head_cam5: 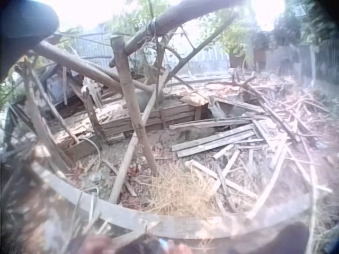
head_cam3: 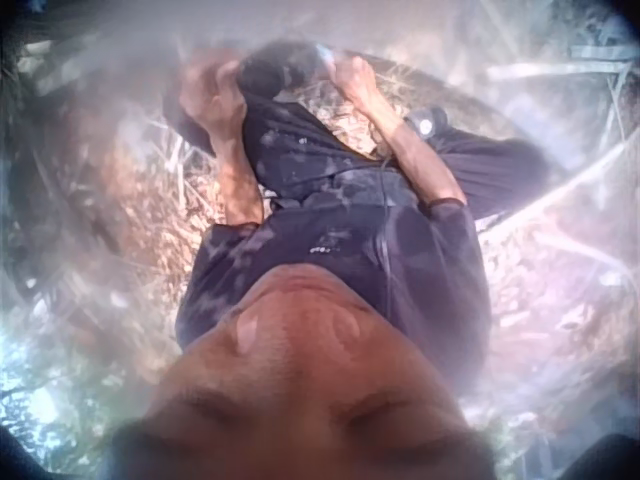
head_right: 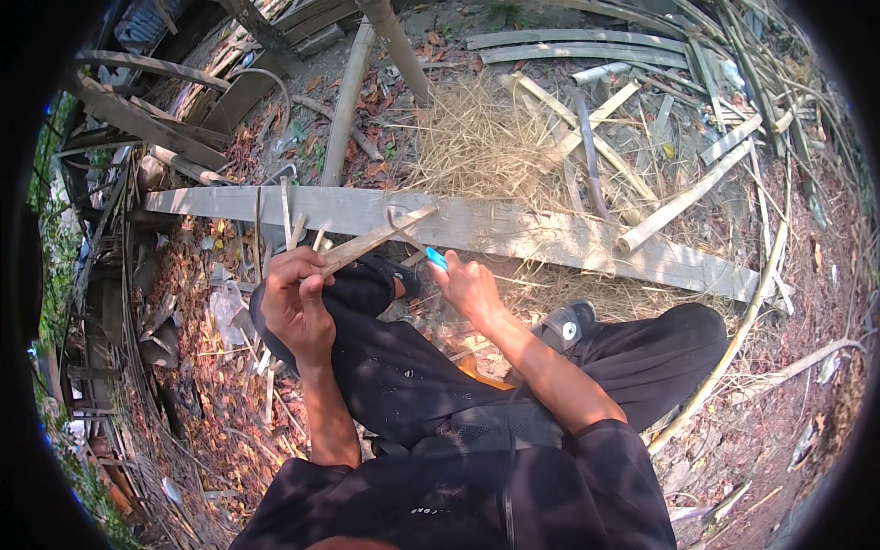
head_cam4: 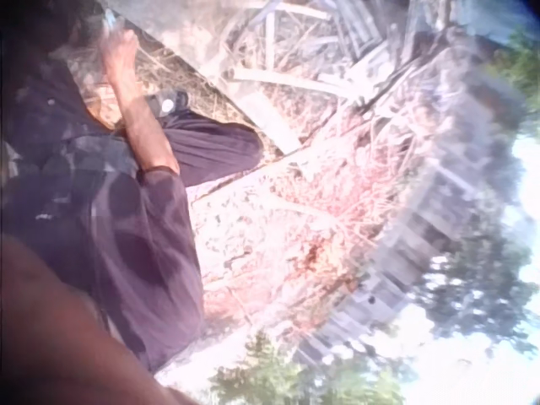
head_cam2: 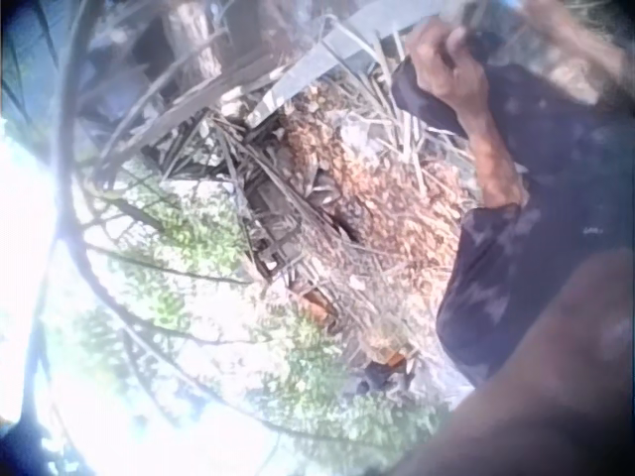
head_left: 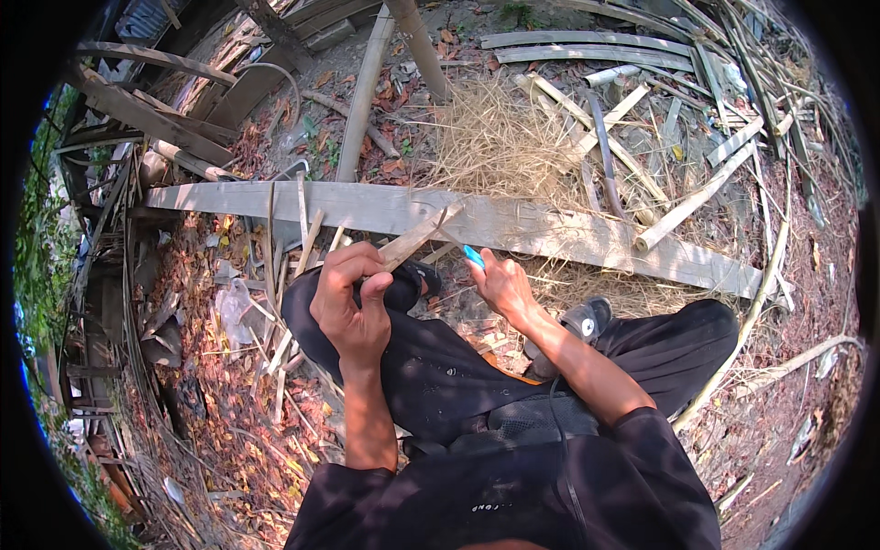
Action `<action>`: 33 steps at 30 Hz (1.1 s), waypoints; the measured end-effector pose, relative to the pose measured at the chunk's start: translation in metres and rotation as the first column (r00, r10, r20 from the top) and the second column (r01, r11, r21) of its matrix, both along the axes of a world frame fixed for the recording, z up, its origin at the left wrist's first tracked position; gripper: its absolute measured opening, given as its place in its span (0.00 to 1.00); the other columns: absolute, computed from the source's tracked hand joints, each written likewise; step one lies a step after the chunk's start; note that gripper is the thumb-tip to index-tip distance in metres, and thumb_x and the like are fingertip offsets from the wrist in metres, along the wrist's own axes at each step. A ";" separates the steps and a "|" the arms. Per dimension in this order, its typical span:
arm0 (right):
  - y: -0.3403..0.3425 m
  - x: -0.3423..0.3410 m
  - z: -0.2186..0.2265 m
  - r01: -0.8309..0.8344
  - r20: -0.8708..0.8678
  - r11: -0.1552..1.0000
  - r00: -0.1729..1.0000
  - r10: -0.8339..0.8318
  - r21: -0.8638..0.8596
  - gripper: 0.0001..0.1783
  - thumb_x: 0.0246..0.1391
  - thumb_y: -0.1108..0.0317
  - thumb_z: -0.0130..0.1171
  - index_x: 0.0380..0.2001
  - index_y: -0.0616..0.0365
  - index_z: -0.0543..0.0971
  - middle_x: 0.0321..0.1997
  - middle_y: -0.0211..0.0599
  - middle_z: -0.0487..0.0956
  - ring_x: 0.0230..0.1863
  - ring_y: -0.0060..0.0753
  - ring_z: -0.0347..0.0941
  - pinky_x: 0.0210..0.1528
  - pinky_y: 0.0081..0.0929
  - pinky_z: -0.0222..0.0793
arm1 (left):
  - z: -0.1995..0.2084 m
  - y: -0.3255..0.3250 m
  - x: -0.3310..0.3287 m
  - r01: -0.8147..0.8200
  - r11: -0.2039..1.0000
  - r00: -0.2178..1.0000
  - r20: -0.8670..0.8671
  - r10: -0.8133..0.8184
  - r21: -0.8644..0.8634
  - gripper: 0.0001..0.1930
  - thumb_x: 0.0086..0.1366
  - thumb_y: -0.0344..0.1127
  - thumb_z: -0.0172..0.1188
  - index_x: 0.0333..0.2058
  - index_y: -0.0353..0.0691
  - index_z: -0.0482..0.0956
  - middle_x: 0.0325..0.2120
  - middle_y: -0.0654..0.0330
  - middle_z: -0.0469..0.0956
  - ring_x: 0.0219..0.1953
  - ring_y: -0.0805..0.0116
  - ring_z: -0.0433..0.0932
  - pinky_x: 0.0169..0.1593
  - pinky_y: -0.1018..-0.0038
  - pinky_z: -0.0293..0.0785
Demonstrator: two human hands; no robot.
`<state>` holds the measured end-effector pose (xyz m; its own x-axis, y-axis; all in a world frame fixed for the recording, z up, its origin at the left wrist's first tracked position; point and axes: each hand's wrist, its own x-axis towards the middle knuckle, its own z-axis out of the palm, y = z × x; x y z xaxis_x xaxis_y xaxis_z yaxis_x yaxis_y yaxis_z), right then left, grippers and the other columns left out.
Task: The person sits on the ground and uses a blue utility knife to sharpen the end of a thin wooden stick. They then switch to a larger machete to further shape and sharpen a thicker piece of wood, scraping the surface to create a point.
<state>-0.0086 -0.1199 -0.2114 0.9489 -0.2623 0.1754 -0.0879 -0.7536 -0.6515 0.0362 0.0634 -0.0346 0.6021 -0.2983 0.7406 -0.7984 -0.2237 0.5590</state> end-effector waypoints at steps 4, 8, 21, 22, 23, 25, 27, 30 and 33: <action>-0.067 -0.025 -0.082 0.120 -0.428 0.992 0.896 -0.120 -0.027 0.33 0.65 0.42 0.39 0.31 0.65 0.77 0.25 0.66 0.77 0.33 0.68 0.76 0.35 0.56 0.71 | 0.002 -0.009 0.006 -0.008 0.994 0.995 -0.101 -0.002 -0.104 0.12 0.68 0.38 0.56 0.35 0.33 0.70 0.33 0.53 0.74 0.26 0.75 0.72 0.32 0.81 0.71; -0.045 -0.019 0.017 0.130 -0.198 0.918 0.979 -0.057 0.376 0.31 0.67 0.47 0.37 0.29 0.67 0.72 0.22 0.63 0.73 0.27 0.67 0.70 0.31 0.51 0.63 | -0.002 -0.004 0.000 -0.034 0.985 0.992 -0.129 0.012 -0.168 0.12 0.69 0.38 0.55 0.37 0.33 0.71 0.35 0.53 0.73 0.27 0.74 0.71 0.33 0.80 0.72; 0.009 0.020 0.052 -0.090 -0.042 0.991 0.995 0.094 0.099 0.24 0.66 0.50 0.44 0.28 0.62 0.72 0.13 0.55 0.72 0.21 0.62 0.74 0.24 0.52 0.70 | -0.002 -0.007 0.001 -0.060 0.986 0.995 -0.084 0.047 -0.157 0.13 0.69 0.40 0.54 0.36 0.33 0.68 0.31 0.50 0.73 0.25 0.71 0.71 0.29 0.79 0.71; 0.004 0.024 0.033 -0.076 -0.053 0.994 0.995 0.080 0.084 0.25 0.65 0.49 0.44 0.29 0.62 0.73 0.13 0.55 0.73 0.21 0.62 0.74 0.24 0.51 0.71 | -0.002 -0.008 0.000 -0.059 0.986 0.996 -0.073 0.048 -0.158 0.13 0.70 0.39 0.54 0.35 0.33 0.68 0.31 0.50 0.73 0.25 0.71 0.71 0.28 0.79 0.71; -0.003 0.027 0.012 -0.057 -0.062 0.995 0.996 0.062 0.082 0.26 0.65 0.47 0.44 0.30 0.62 0.73 0.13 0.56 0.73 0.21 0.63 0.75 0.24 0.51 0.72 | -0.002 -0.006 -0.001 -0.033 0.996 0.999 -0.019 0.032 -0.079 0.13 0.70 0.40 0.54 0.35 0.33 0.68 0.31 0.50 0.73 0.25 0.71 0.70 0.28 0.79 0.71; -0.005 0.034 0.002 -0.011 -0.071 0.999 0.997 0.014 0.040 0.29 0.65 0.46 0.43 0.29 0.63 0.76 0.14 0.57 0.74 0.22 0.62 0.76 0.25 0.50 0.74 | -0.002 -0.005 0.002 -0.034 0.999 0.999 0.013 0.035 -0.030 0.14 0.70 0.41 0.54 0.35 0.33 0.69 0.31 0.52 0.73 0.26 0.72 0.70 0.30 0.79 0.71; -0.029 0.012 -0.064 0.108 -0.200 0.993 0.973 -0.115 -0.042 0.30 0.65 0.45 0.43 0.27 0.65 0.78 0.15 0.59 0.75 0.23 0.63 0.76 0.26 0.51 0.74 | 0.004 -0.006 0.000 -0.122 0.984 0.984 -0.144 0.103 -0.130 0.14 0.70 0.41 0.54 0.35 0.33 0.69 0.31 0.52 0.73 0.26 0.72 0.71 0.31 0.79 0.71; -0.060 -0.007 -0.067 0.145 -0.347 0.989 0.927 -0.144 -0.025 0.33 0.65 0.46 0.43 0.25 0.67 0.80 0.18 0.62 0.76 0.25 0.65 0.77 0.29 0.54 0.73 | 0.001 -0.005 0.008 -0.126 0.969 0.979 -0.186 0.086 -0.214 0.13 0.70 0.40 0.53 0.36 0.33 0.69 0.31 0.54 0.72 0.26 0.72 0.71 0.34 0.78 0.70; -0.021 -0.013 0.029 0.124 -0.270 0.981 0.960 -0.081 0.149 0.27 0.64 0.50 0.47 0.30 0.69 0.76 0.19 0.64 0.75 0.25 0.67 0.75 0.28 0.55 0.70 | -0.001 -0.002 0.003 -0.141 0.974 0.982 -0.147 0.115 -0.179 0.14 0.70 0.40 0.54 0.36 0.33 0.69 0.32 0.52 0.73 0.27 0.71 0.71 0.32 0.77 0.70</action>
<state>-0.0220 -0.1412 -0.1821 0.9222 -0.3649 -0.1282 -0.3426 -0.6170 -0.7084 0.0390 0.0618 -0.0360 0.7243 -0.0753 0.6854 -0.6843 -0.1999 0.7012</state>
